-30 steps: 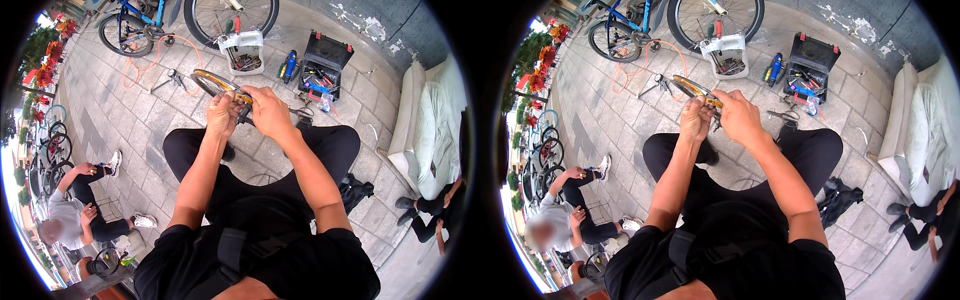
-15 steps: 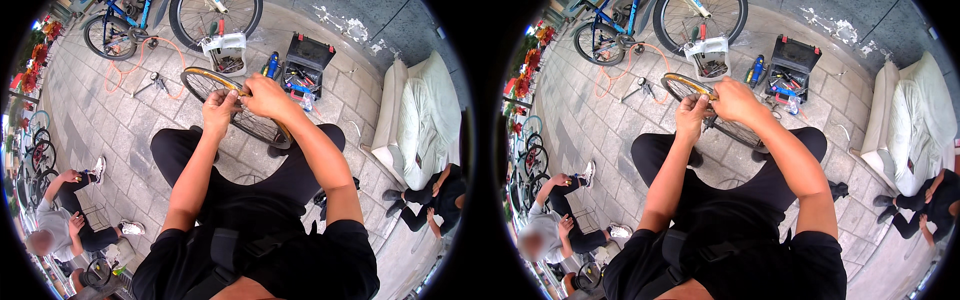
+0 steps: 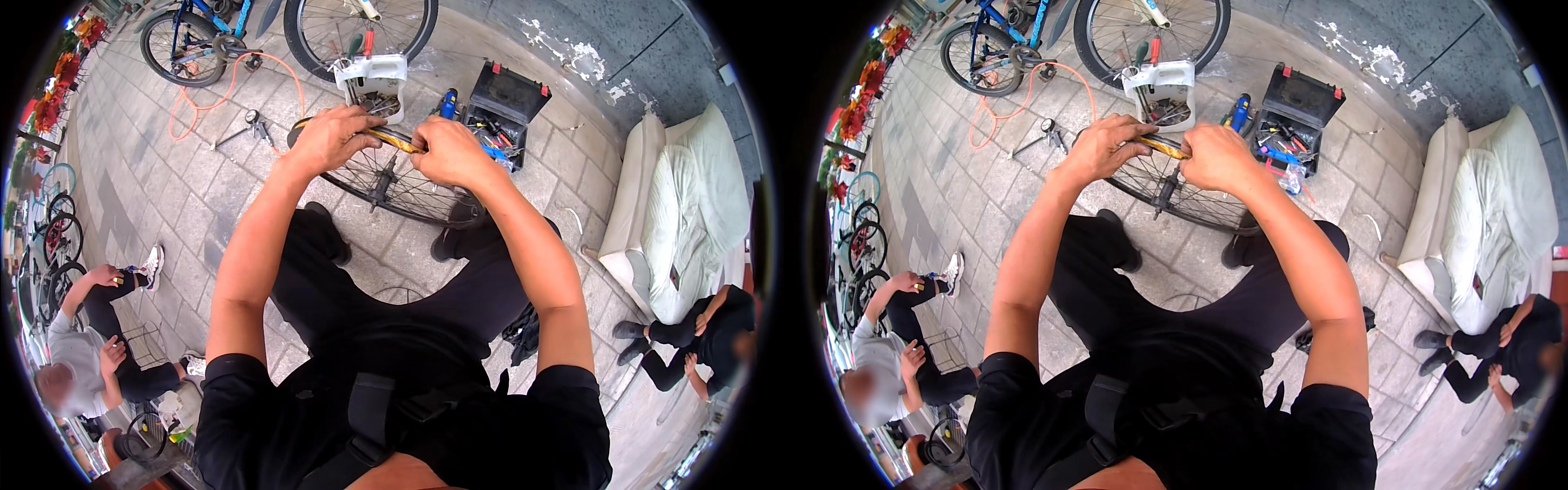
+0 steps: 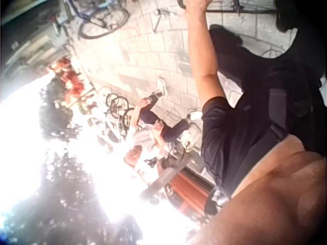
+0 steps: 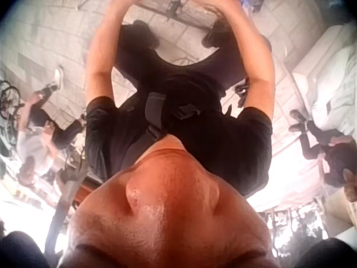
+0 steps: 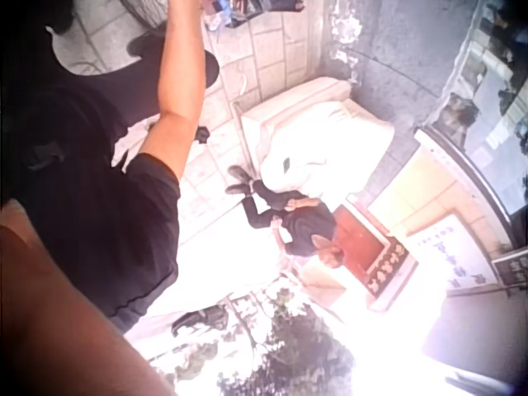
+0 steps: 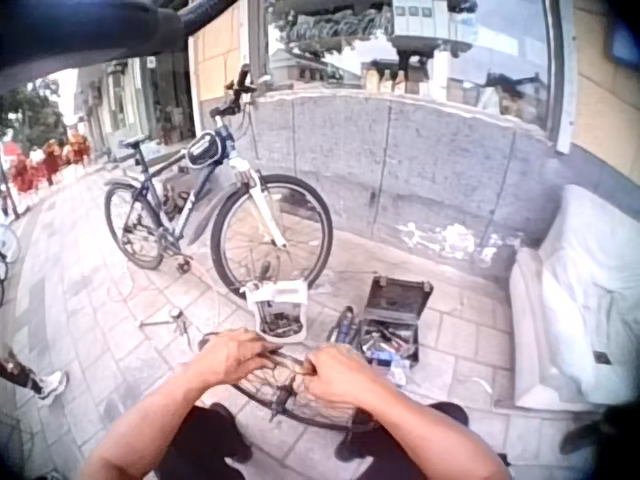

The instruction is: The person sprays a bicycle rim with a yellow aerosol can, then walks to retrieve a second rim. They sit on the ground and use scissors to cut a strip of white tape, which they then wrap around the rim.

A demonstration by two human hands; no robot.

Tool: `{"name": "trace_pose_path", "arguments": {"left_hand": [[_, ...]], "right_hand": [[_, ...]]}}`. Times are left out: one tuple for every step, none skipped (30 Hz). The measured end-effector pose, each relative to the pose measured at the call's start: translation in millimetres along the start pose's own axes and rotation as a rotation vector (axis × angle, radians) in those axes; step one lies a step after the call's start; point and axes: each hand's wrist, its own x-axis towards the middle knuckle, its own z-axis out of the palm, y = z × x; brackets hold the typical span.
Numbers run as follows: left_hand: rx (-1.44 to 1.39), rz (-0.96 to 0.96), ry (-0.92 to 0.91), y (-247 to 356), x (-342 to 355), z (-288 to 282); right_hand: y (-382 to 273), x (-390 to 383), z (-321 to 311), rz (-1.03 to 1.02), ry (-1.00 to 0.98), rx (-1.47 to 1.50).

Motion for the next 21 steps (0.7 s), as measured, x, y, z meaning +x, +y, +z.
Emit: {"name": "trace_pose_path", "arguments": {"left_hand": [[0.038, -0.023, 0.011, 5, 1, 3], [0.078, -0.047, 0.023, 11, 2, 6], [0.085, -0.089, 0.042, 17, 1, 9], [0.084, -0.115, 0.05, 20, 4, 12], [0.08, -0.146, 0.06, 23, 5, 14], [0.075, -0.178, 0.07, 25, 6, 16], [0.057, -0.178, 0.09, 23, 6, 19], [0.049, -0.179, 0.098, 21, 8, 20], [0.042, -0.181, 0.106, 20, 9, 22], [0.034, -0.184, 0.114, 19, 10, 23], [0.047, -0.191, 0.115, 20, 11, 23], [0.059, -0.198, 0.116, 22, 11, 23], [0.072, -0.205, 0.117, 24, 11, 23], [0.071, -0.211, 0.126, 25, 12, 23], [0.069, -0.217, 0.135, 26, 12, 23], [0.068, -0.222, 0.144, 27, 12, 24], [0.085, -0.234, 0.154, 29, 13, 26], [0.102, -0.246, 0.164, 31, 14, 28], [0.119, -0.257, 0.174, 32, 15, 29], [0.131, -0.268, 0.18, 33, 15, 32], [0.142, -0.278, 0.186, 34, 16, 35]], "right_hand": [[5, 3, -2, -0.009, 0.022, -0.079], [8, 6, -4, -0.021, 0.044, -0.159], [10, 4, -4, -0.067, 0.111, -0.237], [10, 4, -4, -0.078, 0.137, -0.262], [7, 4, -7, -0.091, 0.158, -0.289], [6, 3, -8, -0.106, 0.178, -0.317], [5, 2, -6, -0.105, 0.208, -0.339], [4, 1, -2, -0.104, 0.239, -0.363], [4, 0, 0, -0.104, 0.269, -0.387], [4, -1, 0, -0.094, 0.272, -0.382], [4, -1, 0, -0.085, 0.278, -0.373], [5, 0, -1, -0.075, 0.284, -0.364], [9, 2, -2, -0.084, 0.26, -0.336], [13, 3, -2, -0.09, 0.239, -0.304], [16, 4, -3, -0.096, 0.217, -0.272], [18, 6, -4, -0.099, 0.226, -0.271], [21, 8, -5, -0.104, 0.233, -0.272], [22, 9, -6, -0.108, 0.24, -0.273], [23, 9, -5, -0.11, 0.254, -0.273], [24, 8, -4, -0.111, 0.265, -0.277], [25, 8, -3, -0.113, 0.275, -0.281]]}}
